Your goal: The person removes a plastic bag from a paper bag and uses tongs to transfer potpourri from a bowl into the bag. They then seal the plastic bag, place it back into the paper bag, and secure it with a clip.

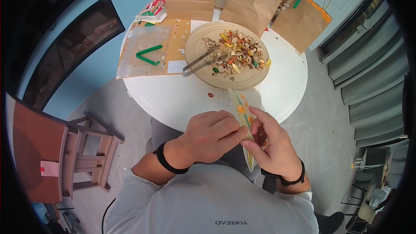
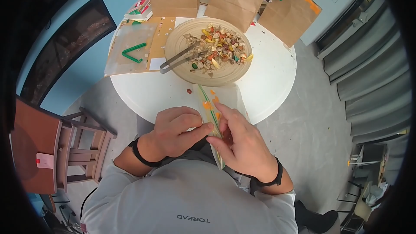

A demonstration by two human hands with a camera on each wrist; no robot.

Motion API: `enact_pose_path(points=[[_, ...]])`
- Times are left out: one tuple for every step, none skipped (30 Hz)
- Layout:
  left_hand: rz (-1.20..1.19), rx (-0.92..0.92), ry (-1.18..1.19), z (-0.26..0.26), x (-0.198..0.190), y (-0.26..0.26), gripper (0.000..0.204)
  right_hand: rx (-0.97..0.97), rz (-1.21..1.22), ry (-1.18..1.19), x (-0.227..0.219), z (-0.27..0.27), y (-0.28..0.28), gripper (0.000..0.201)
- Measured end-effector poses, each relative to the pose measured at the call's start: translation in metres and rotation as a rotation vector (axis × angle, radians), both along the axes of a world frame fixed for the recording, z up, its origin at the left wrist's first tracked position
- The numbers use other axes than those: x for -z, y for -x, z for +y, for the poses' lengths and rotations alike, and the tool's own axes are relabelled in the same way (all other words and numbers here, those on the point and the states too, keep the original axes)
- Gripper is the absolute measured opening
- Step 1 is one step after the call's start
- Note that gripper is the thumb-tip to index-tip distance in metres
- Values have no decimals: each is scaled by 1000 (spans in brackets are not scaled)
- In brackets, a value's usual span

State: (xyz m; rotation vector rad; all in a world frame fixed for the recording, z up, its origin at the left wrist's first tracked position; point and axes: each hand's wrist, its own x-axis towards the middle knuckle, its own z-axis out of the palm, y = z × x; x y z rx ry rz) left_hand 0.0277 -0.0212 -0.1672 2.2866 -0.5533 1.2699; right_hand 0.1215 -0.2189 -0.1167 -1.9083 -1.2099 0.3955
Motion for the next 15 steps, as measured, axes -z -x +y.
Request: enact_pose_path(points=[[2,1,-4,2,0,1,26,3,62,-7,2,0,0,68],[4,3,-7,4,0,1,25,23,56,-12,3,0,0,65],[6,7,-11,6,-1,2,25,45,50,-18,4,1,1,61],[16,10,-22,8,-1,2,22,66,42,-25,4,1,0,57],[26,14,-31,10,-1,3,20,120,-11,-52,3,1,0,54],[37,18,-41,11,-2,4,18,175,-65,-80,3,1,-1,51],[119,38,-63,13,-3,7,16,230,-119,-108,2,1,-2,49],[201,56,-84,14,-5,11,15,274,-170,-152,0,0,-4,48],[283,73,-105,14,-5,14,14,315,-221,-195,-3,-1,-8,47],[326,81,-129,14,-1,15,13,356,-272,-239,-6,-2,-12,45],[369,87,-154,13,4,16,13,406,-332,-278,-8,-2,-15,47],[413,91,-179,13,7,17,13,420,-380,-269,-12,-2,-17,48],[441,82,-198,12,8,18,14,433,-426,-259,-18,-3,-17,48],[470,72,-218,12,8,17,14,445,-472,-251,-23,-3,-17,49],[497,62,-240,11,7,16,15,446,-496,-259,-26,-2,-15,50]])
